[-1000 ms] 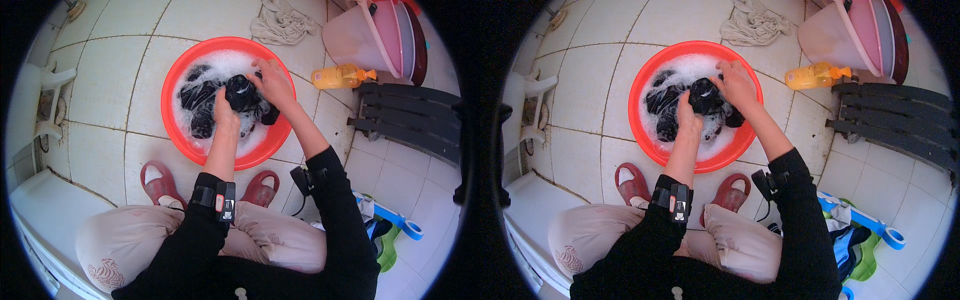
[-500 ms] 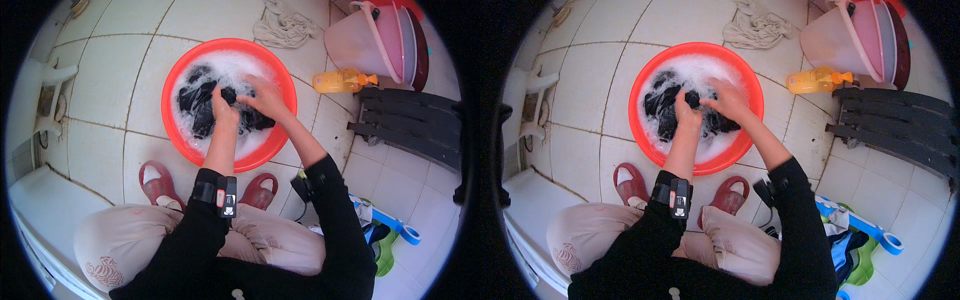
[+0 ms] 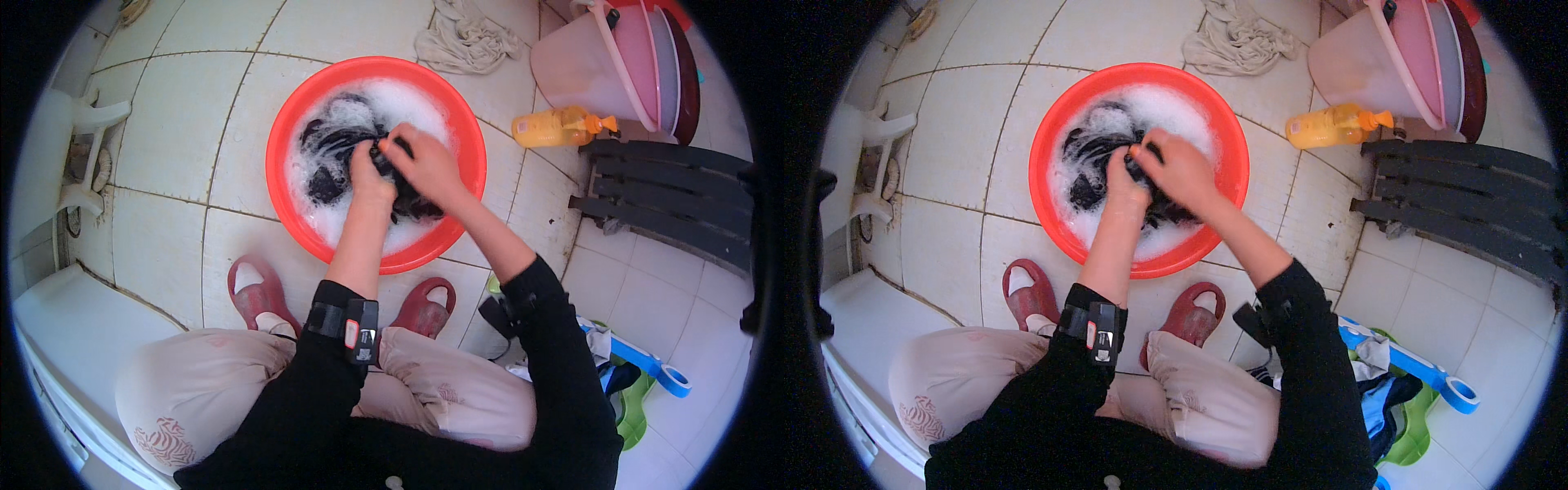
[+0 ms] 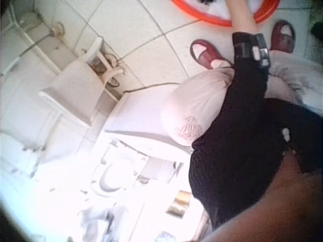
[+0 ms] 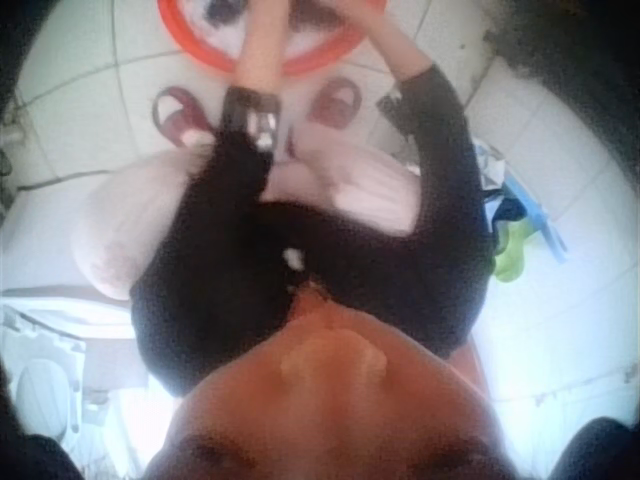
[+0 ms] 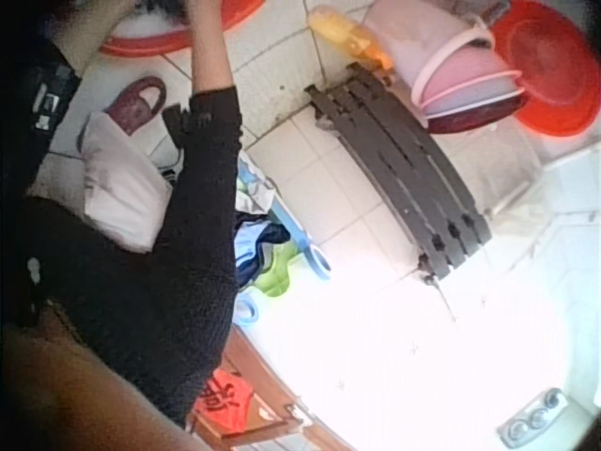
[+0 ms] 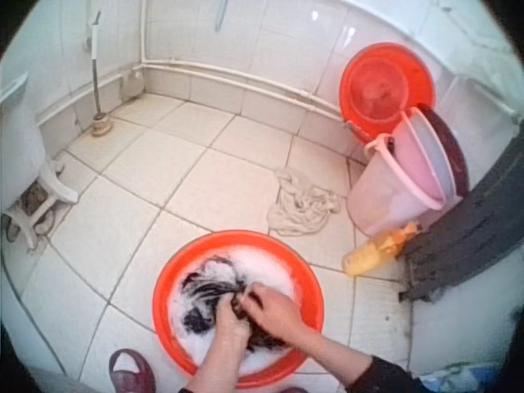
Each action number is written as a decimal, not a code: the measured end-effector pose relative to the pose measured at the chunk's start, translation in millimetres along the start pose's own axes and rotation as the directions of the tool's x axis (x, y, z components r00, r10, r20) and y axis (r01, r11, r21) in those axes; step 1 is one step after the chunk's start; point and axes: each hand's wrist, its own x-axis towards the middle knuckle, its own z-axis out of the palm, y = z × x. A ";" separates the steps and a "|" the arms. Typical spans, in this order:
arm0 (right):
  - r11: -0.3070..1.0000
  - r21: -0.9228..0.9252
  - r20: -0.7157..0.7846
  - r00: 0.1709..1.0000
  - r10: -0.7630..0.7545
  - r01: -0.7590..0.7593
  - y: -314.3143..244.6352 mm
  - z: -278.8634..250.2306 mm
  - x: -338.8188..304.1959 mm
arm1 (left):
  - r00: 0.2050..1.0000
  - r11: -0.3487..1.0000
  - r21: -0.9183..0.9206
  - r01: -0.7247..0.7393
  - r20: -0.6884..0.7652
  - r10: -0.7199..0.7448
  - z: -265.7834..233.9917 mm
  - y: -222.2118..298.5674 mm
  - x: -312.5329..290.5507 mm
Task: The person hand-washes a dark garment in a red basin filled with soapy water. They repeatedly submerge, agitate, and wring the fabric, then lift it from the basin.
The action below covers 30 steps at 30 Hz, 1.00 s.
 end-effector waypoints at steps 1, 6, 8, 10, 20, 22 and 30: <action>0.995 -0.083 0.012 0.999 -0.052 0.053 -5.1 5.8 -13.2 | 0.976 0.995 0.101 -0.004 0.219 -0.018 -4.1 8.3 2.5; 0.975 -0.204 -0.067 0.993 -0.100 0.085 -2.9 7.6 -9.0 | 0.978 0.992 0.074 -0.098 0.193 0.083 -9.4 -14.0 -0.4; 0.943 -0.332 -0.081 0.996 -0.042 0.013 17.7 -9.6 19.1 | 0.979 0.982 -0.125 0.140 0.167 -0.118 0.2 -17.3 2.5; 0.939 -0.343 -0.121 0.990 -0.072 0.026 37.4 -16.5 27.8 | 0.992 0.998 -0.051 -0.039 0.121 0.045 4.0 -17.4 1.4; 0.799 -0.599 0.243 0.940 0.239 -0.048 69.7 42.3 43.1 | 0.977 0.954 0.222 -0.200 -0.026 0.211 2.1 -9.8 2.0; 0.818 -0.574 0.246 0.944 0.221 -0.042 74.5 41.5 52.5 | 0.980 0.966 0.184 -0.183 -0.042 0.194 6.4 -9.5 -2.0; 0.976 0.069 -0.020 0.978 -0.207 0.207 34.3 1.7 -18.7 | 0.984 0.996 0.068 -0.056 0.171 0.044 4.3 7.5 3.7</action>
